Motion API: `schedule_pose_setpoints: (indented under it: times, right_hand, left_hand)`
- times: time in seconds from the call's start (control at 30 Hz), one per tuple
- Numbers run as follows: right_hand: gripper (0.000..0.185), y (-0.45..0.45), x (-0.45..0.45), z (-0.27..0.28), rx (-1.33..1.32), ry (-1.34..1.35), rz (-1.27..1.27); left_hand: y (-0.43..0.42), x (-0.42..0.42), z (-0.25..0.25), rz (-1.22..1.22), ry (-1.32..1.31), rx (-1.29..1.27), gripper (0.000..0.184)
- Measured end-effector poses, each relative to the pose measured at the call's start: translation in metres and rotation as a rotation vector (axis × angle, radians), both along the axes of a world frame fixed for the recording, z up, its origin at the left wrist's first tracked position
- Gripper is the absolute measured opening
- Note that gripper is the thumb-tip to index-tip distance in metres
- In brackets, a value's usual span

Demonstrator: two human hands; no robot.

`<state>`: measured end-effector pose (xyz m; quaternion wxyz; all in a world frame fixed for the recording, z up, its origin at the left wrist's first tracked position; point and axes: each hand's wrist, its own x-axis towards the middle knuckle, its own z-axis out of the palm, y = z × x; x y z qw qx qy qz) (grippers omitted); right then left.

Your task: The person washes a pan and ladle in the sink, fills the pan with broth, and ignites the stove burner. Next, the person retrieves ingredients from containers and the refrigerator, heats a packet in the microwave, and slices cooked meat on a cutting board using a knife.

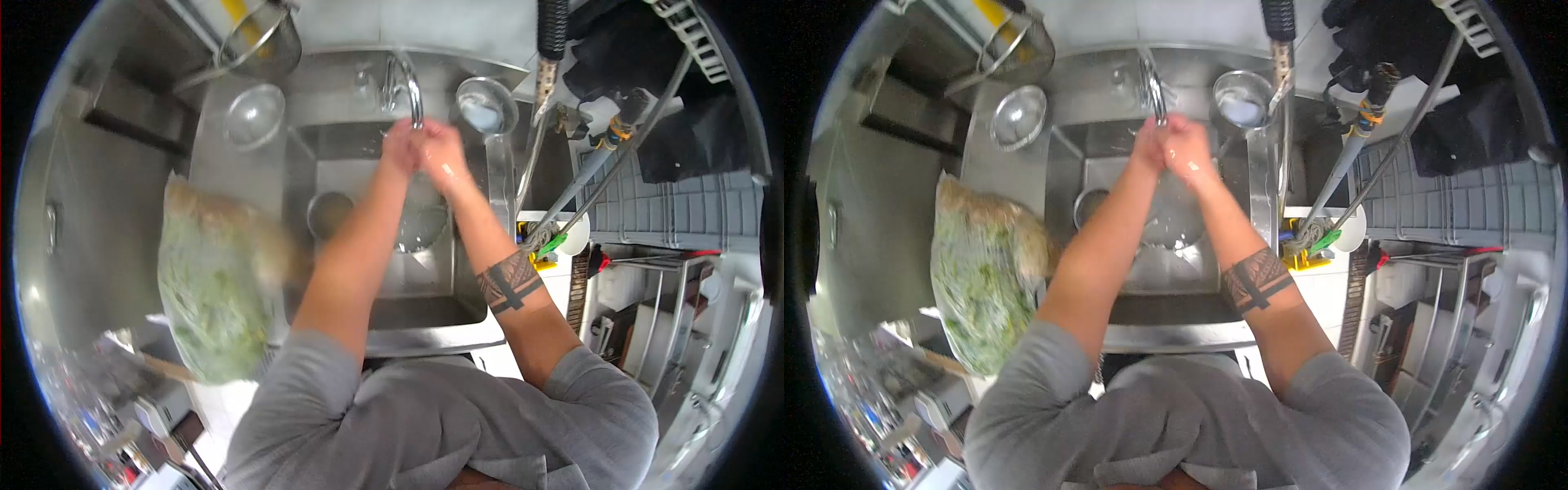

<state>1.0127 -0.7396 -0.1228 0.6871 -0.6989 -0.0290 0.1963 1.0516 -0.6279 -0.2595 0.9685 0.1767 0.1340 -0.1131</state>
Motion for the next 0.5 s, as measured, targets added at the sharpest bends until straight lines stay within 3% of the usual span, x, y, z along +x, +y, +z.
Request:
schedule_pose_setpoints:
  times: [0.03,0.07,0.1,0.13,0.17,0.2,0.23,0.27,0.3,0.33,0.37,0.43,0.5]
  right_hand:
    - [0.02,-0.007,0.002,0.013,-0.149,-0.135,-0.079]
    - [0.023,-0.021,0.018,0.01,-0.331,-0.581,-0.085]
    - [0.025,-0.033,0.033,0.016,-0.396,-0.591,-0.106]
    - [0.026,-0.052,0.078,-0.027,-0.557,-0.702,-0.171]
    - [0.034,-0.059,0.092,-0.016,-0.742,-0.619,-0.168]
    - [0.043,-0.077,0.119,-0.035,-0.899,-0.76,-0.097]
    - [0.047,-0.08,0.129,-0.029,-1.172,-0.577,0.034]
    - [0.048,-0.083,0.14,-0.029,-1.308,-0.386,0.172]
    - [0.048,-0.082,0.148,-0.033,-1.302,-0.38,0.182]
    - [0.049,-0.081,0.153,-0.039,-1.37,-0.317,0.23]
    - [0.05,-0.081,0.163,-0.044,-1.437,-0.258,0.273]
    - [0.052,-0.086,0.189,-0.067,-1.476,-0.198,0.346]
    - [0.054,-0.085,0.195,-0.064,-1.526,-0.178,0.358]
  left_hand:
    - [-0.009,0.016,0.014,0.044,-0.018,-0.004,0.032]
    - [-0.018,0.031,0.029,0.088,-0.036,-0.009,0.032]
    - [-0.037,0.044,0.051,0.11,-0.066,0.168,0.033]
    - [-0.038,0.025,0.104,0.027,0.007,0.138,0.031]
    - [-0.031,0.016,0.119,-0.091,-0.05,0.248,0.036]
    - [-0.023,0.001,0.116,-0.125,-0.012,0.423,0.035]
    - [-0.013,-0.017,0.113,-0.16,0.026,0.597,0.035]
    - [-0.006,-0.037,0.102,-0.16,0.029,0.815,0.034]
    - [0.004,-0.055,0.08,-0.166,0.034,1.033,0.033]
    - [0.023,-0.071,0.036,-0.233,-0.113,1.616,0.032]
    - [0.035,-0.108,-0.003,-0.204,-0.135,1.858,0.031]
    - [0.053,-0.18,-0.098,-0.562,0.121,2.089,0.026]
    - [0.058,-0.23,-0.081,-1.182,0.052,2.108,0.032]
